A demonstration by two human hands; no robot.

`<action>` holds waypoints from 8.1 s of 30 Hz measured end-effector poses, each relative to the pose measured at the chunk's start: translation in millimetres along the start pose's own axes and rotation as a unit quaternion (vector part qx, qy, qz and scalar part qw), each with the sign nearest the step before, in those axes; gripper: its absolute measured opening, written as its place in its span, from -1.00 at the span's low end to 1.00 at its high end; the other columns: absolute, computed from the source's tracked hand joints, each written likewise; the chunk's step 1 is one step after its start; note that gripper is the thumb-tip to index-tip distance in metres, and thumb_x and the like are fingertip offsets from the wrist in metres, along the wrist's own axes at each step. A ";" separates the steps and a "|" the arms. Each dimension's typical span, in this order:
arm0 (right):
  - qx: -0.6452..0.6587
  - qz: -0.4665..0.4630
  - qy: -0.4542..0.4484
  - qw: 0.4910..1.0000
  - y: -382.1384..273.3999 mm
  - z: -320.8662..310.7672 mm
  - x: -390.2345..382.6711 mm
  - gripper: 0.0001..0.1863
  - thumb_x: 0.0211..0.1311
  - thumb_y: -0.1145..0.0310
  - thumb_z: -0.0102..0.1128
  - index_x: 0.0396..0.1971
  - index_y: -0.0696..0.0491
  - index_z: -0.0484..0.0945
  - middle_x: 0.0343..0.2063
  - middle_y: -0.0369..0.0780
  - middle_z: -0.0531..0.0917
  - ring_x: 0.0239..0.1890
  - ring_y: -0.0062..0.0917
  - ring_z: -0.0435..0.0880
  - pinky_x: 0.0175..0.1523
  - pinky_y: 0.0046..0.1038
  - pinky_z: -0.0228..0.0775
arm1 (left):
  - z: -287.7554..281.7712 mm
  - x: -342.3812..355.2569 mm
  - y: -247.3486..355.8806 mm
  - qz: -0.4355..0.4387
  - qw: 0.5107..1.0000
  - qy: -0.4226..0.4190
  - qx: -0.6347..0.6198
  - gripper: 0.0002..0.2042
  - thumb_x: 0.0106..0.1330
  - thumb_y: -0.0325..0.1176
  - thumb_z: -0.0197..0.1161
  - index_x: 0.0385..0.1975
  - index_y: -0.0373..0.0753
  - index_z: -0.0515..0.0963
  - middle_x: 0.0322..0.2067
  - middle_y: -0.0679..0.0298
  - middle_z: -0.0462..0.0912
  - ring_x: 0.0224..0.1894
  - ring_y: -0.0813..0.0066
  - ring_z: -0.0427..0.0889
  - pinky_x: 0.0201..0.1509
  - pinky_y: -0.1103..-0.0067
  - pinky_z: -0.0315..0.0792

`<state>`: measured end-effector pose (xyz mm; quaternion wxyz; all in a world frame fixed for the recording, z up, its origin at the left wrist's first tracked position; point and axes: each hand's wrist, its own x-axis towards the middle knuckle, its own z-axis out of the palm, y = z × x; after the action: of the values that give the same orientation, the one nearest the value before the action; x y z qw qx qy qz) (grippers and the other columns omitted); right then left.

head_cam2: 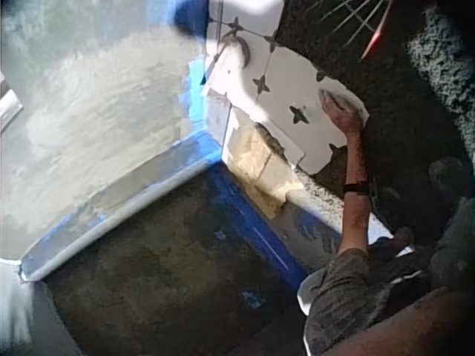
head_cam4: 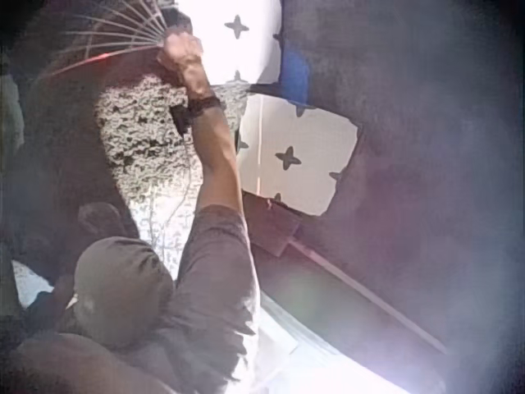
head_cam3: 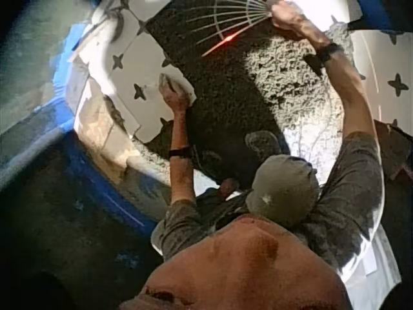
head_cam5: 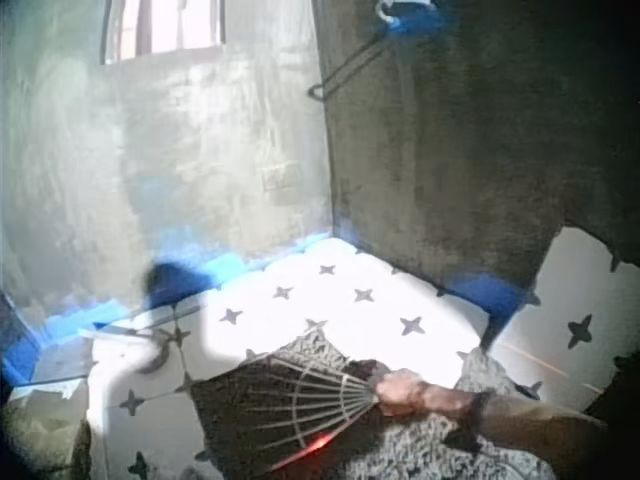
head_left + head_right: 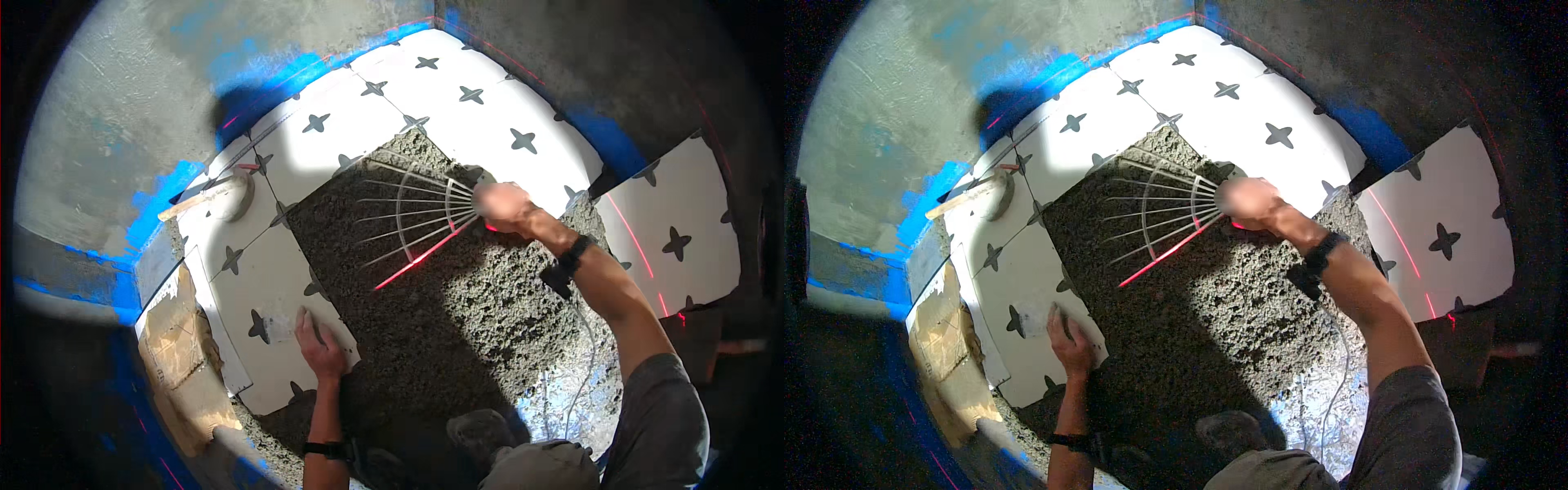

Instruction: Applying tiles to a wet mortar bed using a laser level and measuring tape for alignment.

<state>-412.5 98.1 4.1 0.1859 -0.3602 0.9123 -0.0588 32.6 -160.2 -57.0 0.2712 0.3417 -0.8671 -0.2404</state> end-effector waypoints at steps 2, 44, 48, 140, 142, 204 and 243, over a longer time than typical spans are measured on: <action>-0.045 -0.026 0.083 0.995 19.7 5.2 -14.5 -0.51 0.55 0.16 -0.22 -0.52 0.07 0.56 -0.66 -0.26 0.53 -0.69 -0.52 0.45 -0.59 -0.40 0.47 | 0.3 0.3 -0.8 0.010 1.000 0.003 0.006 -0.58 0.46 -0.44 0.11 0.26 -0.50 0.45 0.37 -0.19 0.44 0.42 -0.19 0.40 0.51 0.14 0.26; 0.052 0.002 0.019 0.998 -114.4 -4.1 -70.7 -0.67 0.21 0.33 0.32 -0.12 0.22 0.52 -0.37 0.02 0.77 -0.24 -0.08 0.82 -0.08 -0.09 0.67 | -320.4 -111.8 -76.2 -0.103 0.830 -0.474 0.274 -0.58 0.39 -0.05 0.24 0.01 -0.29 0.64 -0.17 -0.13 0.76 -0.04 -0.20 0.72 0.05 0.07 0.59; 0.072 0.035 0.043 0.996 -106.9 -10.2 -72.6 -0.68 0.22 0.37 0.29 -0.10 0.23 0.52 -0.36 0.04 0.77 -0.28 -0.11 0.82 -0.16 -0.11 0.70 | -323.7 -124.3 -86.1 -0.128 0.798 -0.510 0.296 -0.54 0.41 -0.05 0.27 0.09 -0.31 0.64 -0.03 -0.10 0.76 0.06 -0.16 0.71 0.19 0.14 0.57; 0.473 0.043 -0.001 0.880 -182.1 57.1 -86.9 -0.68 0.41 0.15 0.35 -0.23 0.12 0.55 -0.54 -0.33 0.55 -0.61 -0.64 0.50 -0.53 -0.50 0.34 | -277.3 -81.2 -33.2 -0.118 0.850 -0.486 0.167 -0.68 0.45 -0.24 0.24 0.05 -0.32 0.63 -0.03 -0.09 0.68 0.10 -0.14 0.64 0.20 0.15 0.53; 0.432 0.021 0.011 0.901 -159.5 53.7 -133.0 -0.63 0.38 0.12 0.37 -0.19 0.17 0.58 -0.47 -0.26 0.61 -0.55 -0.59 0.55 -0.44 -0.44 0.41 | -258.5 -58.8 -10.9 -0.058 0.891 -0.417 0.171 -0.66 0.46 -0.28 0.23 0.12 -0.31 0.58 0.02 -0.06 0.66 0.13 -0.11 0.62 0.21 0.16 0.53; 0.584 -0.030 -0.111 0.804 -129.6 42.7 -105.2 -0.49 0.48 0.11 0.27 -0.55 0.26 0.55 -0.67 -0.16 0.60 -0.73 -0.47 0.60 -0.60 -0.34 0.47 | 53.2 122.3 -41.4 -0.008 0.989 -0.021 -0.149 -0.44 0.62 -0.25 -0.22 0.39 -0.59 0.35 0.38 -0.20 0.46 0.47 0.00 0.41 0.58 0.34 0.19; 0.359 0.182 -0.177 0.898 -50.1 99.7 -409.0 -0.30 0.14 -0.16 0.58 -0.16 0.20 0.52 -0.36 0.01 0.71 -0.27 -0.18 0.73 -0.18 -0.15 0.54 | 23.9 9.6 40.3 0.087 0.990 -0.100 -0.057 -0.49 0.56 -0.36 -0.13 0.38 -0.55 0.36 0.46 -0.24 0.32 0.54 -0.18 0.27 0.62 0.15 0.11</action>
<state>-68.0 341.8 45.4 0.4682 -0.1010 0.8311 -0.2827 -7.2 -135.4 -47.4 0.2223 0.2237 -0.9009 -0.2981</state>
